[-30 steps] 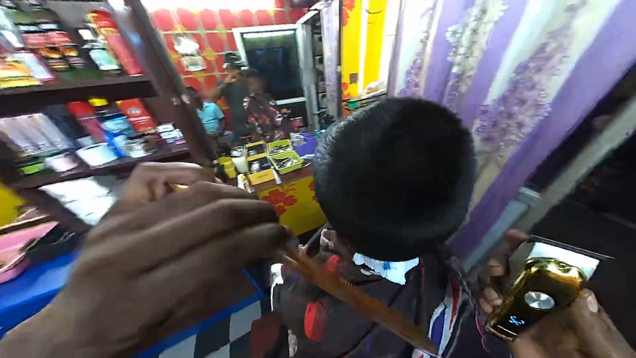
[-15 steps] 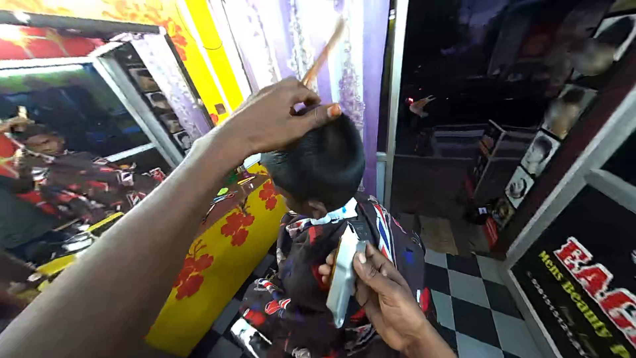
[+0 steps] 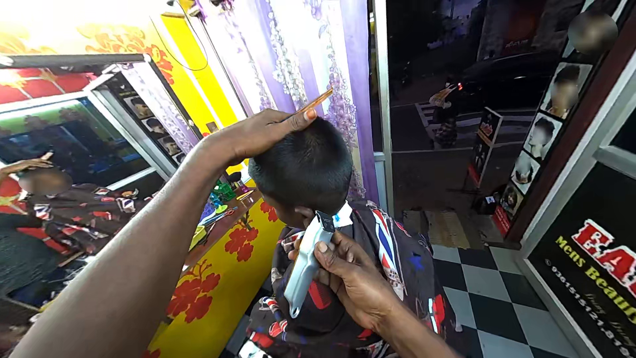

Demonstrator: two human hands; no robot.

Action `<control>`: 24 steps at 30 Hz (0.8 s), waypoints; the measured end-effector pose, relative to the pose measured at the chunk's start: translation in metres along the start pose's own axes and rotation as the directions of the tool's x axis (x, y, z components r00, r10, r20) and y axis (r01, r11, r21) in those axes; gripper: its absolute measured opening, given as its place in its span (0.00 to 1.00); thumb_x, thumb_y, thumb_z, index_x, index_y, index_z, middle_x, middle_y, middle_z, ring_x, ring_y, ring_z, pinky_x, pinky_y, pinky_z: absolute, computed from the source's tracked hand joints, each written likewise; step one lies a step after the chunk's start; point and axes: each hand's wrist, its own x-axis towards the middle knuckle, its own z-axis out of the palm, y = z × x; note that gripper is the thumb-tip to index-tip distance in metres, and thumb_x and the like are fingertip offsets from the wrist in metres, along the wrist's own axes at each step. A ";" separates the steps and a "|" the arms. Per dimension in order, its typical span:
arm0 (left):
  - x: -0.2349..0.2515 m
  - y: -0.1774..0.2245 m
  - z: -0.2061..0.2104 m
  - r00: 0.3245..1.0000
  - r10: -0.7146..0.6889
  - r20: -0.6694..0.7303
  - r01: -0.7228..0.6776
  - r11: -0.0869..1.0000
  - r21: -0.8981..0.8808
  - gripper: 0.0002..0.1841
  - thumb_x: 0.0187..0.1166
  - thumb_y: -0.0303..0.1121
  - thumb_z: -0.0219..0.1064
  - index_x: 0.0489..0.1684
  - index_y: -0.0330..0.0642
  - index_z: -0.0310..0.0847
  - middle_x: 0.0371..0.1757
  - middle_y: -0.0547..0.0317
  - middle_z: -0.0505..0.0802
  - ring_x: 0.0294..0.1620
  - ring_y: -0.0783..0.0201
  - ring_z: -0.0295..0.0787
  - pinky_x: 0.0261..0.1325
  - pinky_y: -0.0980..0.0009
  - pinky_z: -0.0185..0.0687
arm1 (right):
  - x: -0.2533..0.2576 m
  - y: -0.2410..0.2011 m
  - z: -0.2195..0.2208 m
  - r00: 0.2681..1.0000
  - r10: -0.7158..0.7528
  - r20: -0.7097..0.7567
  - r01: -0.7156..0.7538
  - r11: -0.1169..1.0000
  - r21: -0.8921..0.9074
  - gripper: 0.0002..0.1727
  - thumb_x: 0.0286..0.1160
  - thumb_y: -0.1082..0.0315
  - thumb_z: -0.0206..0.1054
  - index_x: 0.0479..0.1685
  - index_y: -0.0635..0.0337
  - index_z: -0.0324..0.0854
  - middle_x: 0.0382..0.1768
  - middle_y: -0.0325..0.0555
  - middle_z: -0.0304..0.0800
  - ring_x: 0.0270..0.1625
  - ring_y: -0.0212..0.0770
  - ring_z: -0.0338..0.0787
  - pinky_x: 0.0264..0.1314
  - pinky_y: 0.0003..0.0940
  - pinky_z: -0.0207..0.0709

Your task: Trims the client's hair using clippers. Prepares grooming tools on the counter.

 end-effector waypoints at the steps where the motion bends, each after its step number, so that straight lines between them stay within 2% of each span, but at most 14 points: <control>1: 0.001 -0.001 0.001 1.000 0.008 0.000 -0.008 1.000 0.005 0.40 0.82 0.73 0.39 0.48 0.51 0.89 0.41 0.61 0.92 0.46 0.67 0.91 0.53 0.54 0.85 | 0.001 0.001 0.001 1.000 0.005 -0.002 -0.005 1.000 0.007 0.16 0.88 0.73 0.57 0.70 0.66 0.70 0.57 0.57 0.87 0.59 0.46 0.91 0.67 0.40 0.84; 5: 0.002 0.001 0.003 1.000 0.017 -0.002 -0.017 1.000 -0.018 0.38 0.82 0.73 0.40 0.48 0.52 0.89 0.40 0.64 0.92 0.44 0.70 0.90 0.51 0.58 0.86 | 0.005 0.002 0.004 1.000 -0.002 -0.006 0.002 1.000 0.006 0.15 0.88 0.72 0.57 0.68 0.66 0.70 0.57 0.56 0.88 0.58 0.44 0.91 0.67 0.39 0.84; 11: 0.000 -0.002 0.003 0.999 0.036 -0.001 -0.036 0.999 -0.033 0.37 0.82 0.73 0.41 0.41 0.53 0.88 0.34 0.66 0.91 0.39 0.72 0.90 0.44 0.62 0.87 | 0.005 0.003 0.005 1.000 -0.005 -0.005 0.005 1.000 0.006 0.18 0.88 0.73 0.55 0.73 0.64 0.70 0.59 0.57 0.87 0.61 0.46 0.91 0.70 0.40 0.82; 13: -0.001 -0.001 0.002 0.999 0.034 0.000 -0.034 0.999 -0.018 0.37 0.82 0.74 0.40 0.39 0.54 0.88 0.33 0.66 0.90 0.37 0.72 0.89 0.42 0.62 0.86 | 0.004 0.003 0.006 1.000 0.000 -0.015 0.000 1.000 0.009 0.16 0.89 0.72 0.54 0.71 0.64 0.70 0.58 0.57 0.88 0.59 0.45 0.91 0.69 0.39 0.83; 20: -0.004 -0.004 0.001 0.998 0.060 -0.010 -0.060 0.998 0.001 0.38 0.82 0.73 0.40 0.45 0.53 0.89 0.36 0.66 0.91 0.41 0.72 0.90 0.47 0.60 0.86 | 0.003 0.006 0.006 1.000 0.002 0.002 -0.002 1.000 0.013 0.15 0.91 0.69 0.52 0.67 0.66 0.73 0.56 0.56 0.89 0.58 0.45 0.92 0.66 0.38 0.84; 24: -0.005 -0.006 0.001 0.998 0.063 -0.011 -0.063 0.998 0.004 0.37 0.83 0.72 0.40 0.43 0.53 0.89 0.35 0.66 0.91 0.40 0.72 0.90 0.46 0.60 0.86 | 0.002 0.003 0.005 0.999 0.034 0.030 -0.033 0.999 -0.010 0.15 0.92 0.67 0.50 0.65 0.66 0.75 0.54 0.56 0.89 0.55 0.44 0.93 0.63 0.37 0.86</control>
